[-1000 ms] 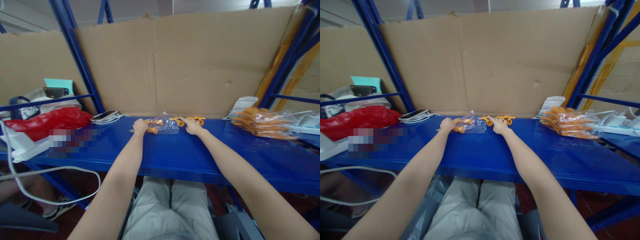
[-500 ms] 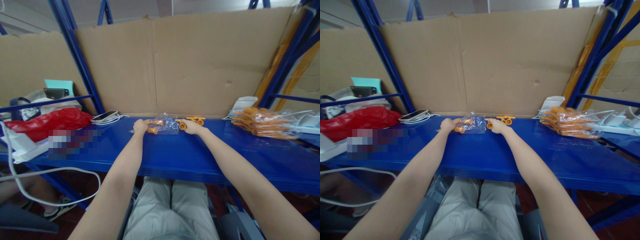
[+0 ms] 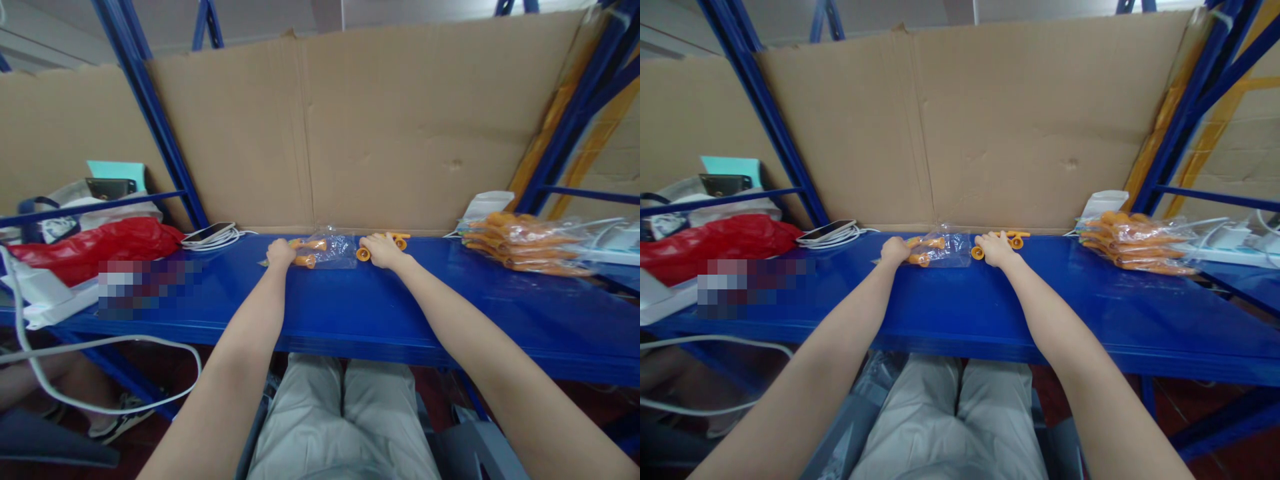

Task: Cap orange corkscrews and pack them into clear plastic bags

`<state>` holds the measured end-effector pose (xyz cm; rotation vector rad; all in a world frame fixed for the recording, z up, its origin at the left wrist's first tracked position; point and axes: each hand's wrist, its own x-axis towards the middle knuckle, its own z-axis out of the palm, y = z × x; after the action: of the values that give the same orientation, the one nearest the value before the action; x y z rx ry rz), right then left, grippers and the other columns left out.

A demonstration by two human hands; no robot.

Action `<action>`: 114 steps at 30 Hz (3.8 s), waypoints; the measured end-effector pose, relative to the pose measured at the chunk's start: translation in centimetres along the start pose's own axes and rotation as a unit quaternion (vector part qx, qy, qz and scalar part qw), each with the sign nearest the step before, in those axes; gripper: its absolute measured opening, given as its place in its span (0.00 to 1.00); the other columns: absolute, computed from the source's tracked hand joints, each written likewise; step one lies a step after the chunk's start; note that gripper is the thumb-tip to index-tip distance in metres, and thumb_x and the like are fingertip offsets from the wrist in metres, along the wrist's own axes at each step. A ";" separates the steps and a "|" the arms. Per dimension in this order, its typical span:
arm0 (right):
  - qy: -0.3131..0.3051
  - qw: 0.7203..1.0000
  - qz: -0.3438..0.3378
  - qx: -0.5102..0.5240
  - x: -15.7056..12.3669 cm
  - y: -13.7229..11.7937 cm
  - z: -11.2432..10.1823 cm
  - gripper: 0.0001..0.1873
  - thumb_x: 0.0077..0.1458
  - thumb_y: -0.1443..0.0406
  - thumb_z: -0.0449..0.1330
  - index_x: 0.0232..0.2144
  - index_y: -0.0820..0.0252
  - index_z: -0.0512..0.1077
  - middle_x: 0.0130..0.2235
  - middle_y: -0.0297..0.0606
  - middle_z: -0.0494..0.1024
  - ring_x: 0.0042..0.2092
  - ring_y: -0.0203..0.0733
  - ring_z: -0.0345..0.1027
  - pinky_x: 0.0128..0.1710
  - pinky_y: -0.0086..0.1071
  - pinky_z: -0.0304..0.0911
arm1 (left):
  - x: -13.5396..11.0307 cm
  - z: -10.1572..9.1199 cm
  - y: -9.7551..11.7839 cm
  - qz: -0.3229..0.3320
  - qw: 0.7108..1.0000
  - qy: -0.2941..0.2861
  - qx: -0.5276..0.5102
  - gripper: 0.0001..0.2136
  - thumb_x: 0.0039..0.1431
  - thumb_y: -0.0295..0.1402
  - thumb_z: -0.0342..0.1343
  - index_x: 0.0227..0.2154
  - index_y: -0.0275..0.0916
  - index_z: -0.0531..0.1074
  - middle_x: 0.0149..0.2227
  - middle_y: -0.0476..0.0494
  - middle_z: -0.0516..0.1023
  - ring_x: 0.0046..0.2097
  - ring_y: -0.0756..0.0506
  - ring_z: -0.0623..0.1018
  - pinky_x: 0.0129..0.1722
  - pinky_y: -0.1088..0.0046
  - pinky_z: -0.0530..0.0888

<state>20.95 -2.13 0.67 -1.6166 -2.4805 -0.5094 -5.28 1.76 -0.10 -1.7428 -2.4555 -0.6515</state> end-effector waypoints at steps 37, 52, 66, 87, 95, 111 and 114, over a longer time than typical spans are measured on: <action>-0.031 0.999 0.010 -0.008 -0.2 -3.3 -3.6 0.15 0.58 0.64 0.51 0.38 0.62 0.77 0.35 0.47 0.80 0.43 0.49 0.71 0.44 0.39 0.47 | -0.1 -0.2 0.8 0.037 0.998 -0.039 0.013 0.24 0.55 0.48 0.55 0.43 0.30 0.75 0.47 0.26 0.76 0.50 0.34 0.76 0.43 0.69 0.73; -0.017 1.000 -0.007 -0.012 -0.3 -3.1 -3.4 0.16 0.51 0.64 0.52 0.36 0.60 0.79 0.34 0.46 0.80 0.40 0.48 0.71 0.40 0.38 0.45 | -0.6 1.0 4.0 0.342 0.934 -0.070 -0.070 0.19 0.58 0.25 0.43 0.45 0.36 0.76 0.50 0.44 0.77 0.52 0.47 0.73 0.54 0.75 0.66; -0.009 1.000 0.006 -0.007 -0.1 -2.8 -2.7 0.16 0.54 0.64 0.51 0.38 0.60 0.78 0.38 0.46 0.80 0.43 0.48 0.70 0.41 0.38 0.46 | -1.9 0.1 4.4 0.295 0.950 -0.089 0.043 0.21 0.64 0.36 0.35 0.51 0.49 0.70 0.54 0.47 0.72 0.55 0.42 0.70 0.53 0.60 0.66; -0.008 0.999 0.013 0.041 -0.3 -2.0 -3.8 0.15 0.50 0.63 0.54 0.36 0.57 0.79 0.35 0.42 0.81 0.41 0.48 0.70 0.42 0.38 0.47 | -0.9 1.3 4.5 0.227 0.968 -0.101 -0.035 0.23 0.63 0.38 0.37 0.41 0.35 0.77 0.49 0.35 0.77 0.53 0.42 0.74 0.50 0.71 0.68; -0.036 0.997 0.061 0.017 -0.4 -2.8 -4.3 0.16 0.50 0.66 0.53 0.36 0.62 0.79 0.37 0.48 0.80 0.42 0.50 0.71 0.44 0.41 0.49 | -0.8 1.2 4.2 0.229 0.966 -0.098 -0.070 0.22 0.63 0.33 0.36 0.41 0.34 0.77 0.50 0.37 0.76 0.52 0.43 0.75 0.49 0.73 0.68; 0.018 0.994 0.072 0.081 -0.1 -2.8 -3.8 0.15 0.55 0.64 0.53 0.36 0.57 0.79 0.37 0.43 0.81 0.44 0.49 0.71 0.44 0.40 0.53 | -2.2 -0.7 5.1 0.321 0.916 -0.026 -0.238 0.11 0.58 0.31 0.50 0.34 0.35 0.77 0.41 0.41 0.80 0.47 0.45 0.76 0.50 0.72 0.69; 0.020 0.994 0.060 0.089 -0.1 -2.7 -3.7 0.15 0.56 0.64 0.52 0.36 0.58 0.79 0.37 0.43 0.81 0.43 0.49 0.71 0.44 0.40 0.52 | -2.5 -0.6 5.3 0.337 0.906 -0.010 -0.256 0.09 0.58 0.30 0.52 0.36 0.35 0.76 0.43 0.41 0.79 0.47 0.45 0.75 0.52 0.69 0.68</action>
<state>18.28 -4.45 3.51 -1.6549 -2.3075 -0.2926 0.34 0.75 1.30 -2.5746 -1.5527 -1.2348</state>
